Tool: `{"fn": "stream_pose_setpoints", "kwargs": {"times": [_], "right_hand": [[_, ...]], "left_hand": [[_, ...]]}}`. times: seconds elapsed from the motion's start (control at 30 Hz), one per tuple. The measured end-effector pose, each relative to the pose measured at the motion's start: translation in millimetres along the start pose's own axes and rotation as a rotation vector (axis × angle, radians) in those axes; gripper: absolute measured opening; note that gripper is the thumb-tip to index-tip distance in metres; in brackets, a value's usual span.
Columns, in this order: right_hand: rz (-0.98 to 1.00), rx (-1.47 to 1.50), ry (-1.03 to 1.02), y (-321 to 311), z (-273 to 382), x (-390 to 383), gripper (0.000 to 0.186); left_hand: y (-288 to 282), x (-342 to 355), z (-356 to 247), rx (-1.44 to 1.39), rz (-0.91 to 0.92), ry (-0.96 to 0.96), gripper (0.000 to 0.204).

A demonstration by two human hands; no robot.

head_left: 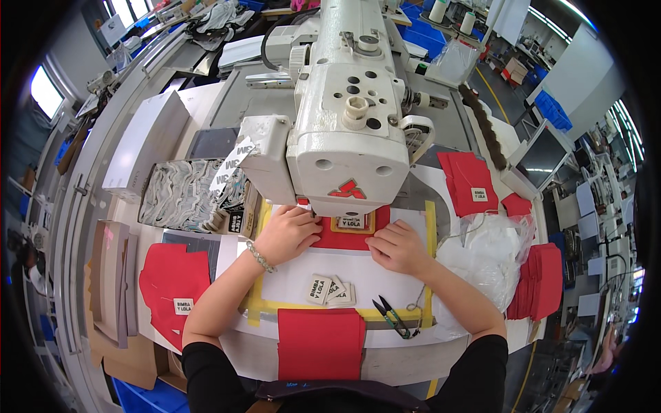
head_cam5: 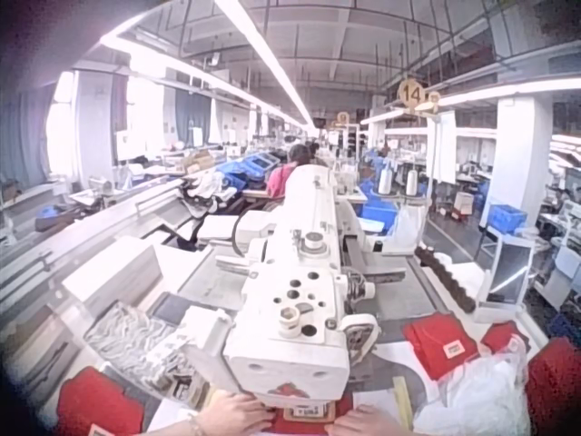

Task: The person uses a sewing machine to attach white rectangular labels to red fabric pieces. They repeatedly pick up a red fabric piece, place it under the machine's presser foot, align a label, and sew it in place. After sewing, they cut the thread and move the finished piece to a stack on the left.

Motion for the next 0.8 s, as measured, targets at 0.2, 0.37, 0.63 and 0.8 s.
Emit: {"fn": "stream_pose_setpoints", "kwargs": {"times": [0.2, 0.37, 0.63, 0.8], "right_hand": [[-0.012, -0.004, 0.002, 1, 0, 1, 0.013], [-0.046, -0.008, 0.012, 0, -1, 0, 0.013], [0.175, -0.039, 0.067, -6, -16, -9, 0.011], [0.263, -0.083, 0.146, -24, -15, -17, 0.012]], "left_hand": [[1, -1, 1, 0.001, -0.002, -0.002, 0.017], [1, -1, 1, 0.005, 0.021, -0.007, 0.017], [-9, 3, -8, 0.151, 0.263, -0.023, 0.025], [0, 5, -8, 0.196, 0.264, 0.030, 0.023]]}}
Point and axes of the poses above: each hand's wrist, its own x-axis towards the middle knuckle, its own y-axis out of the palm, z = x × y, the point moved 3 cm from there along x, towards the middle knuckle, and after that the axes turned 14 degrees about z, right-handed, at the moved point
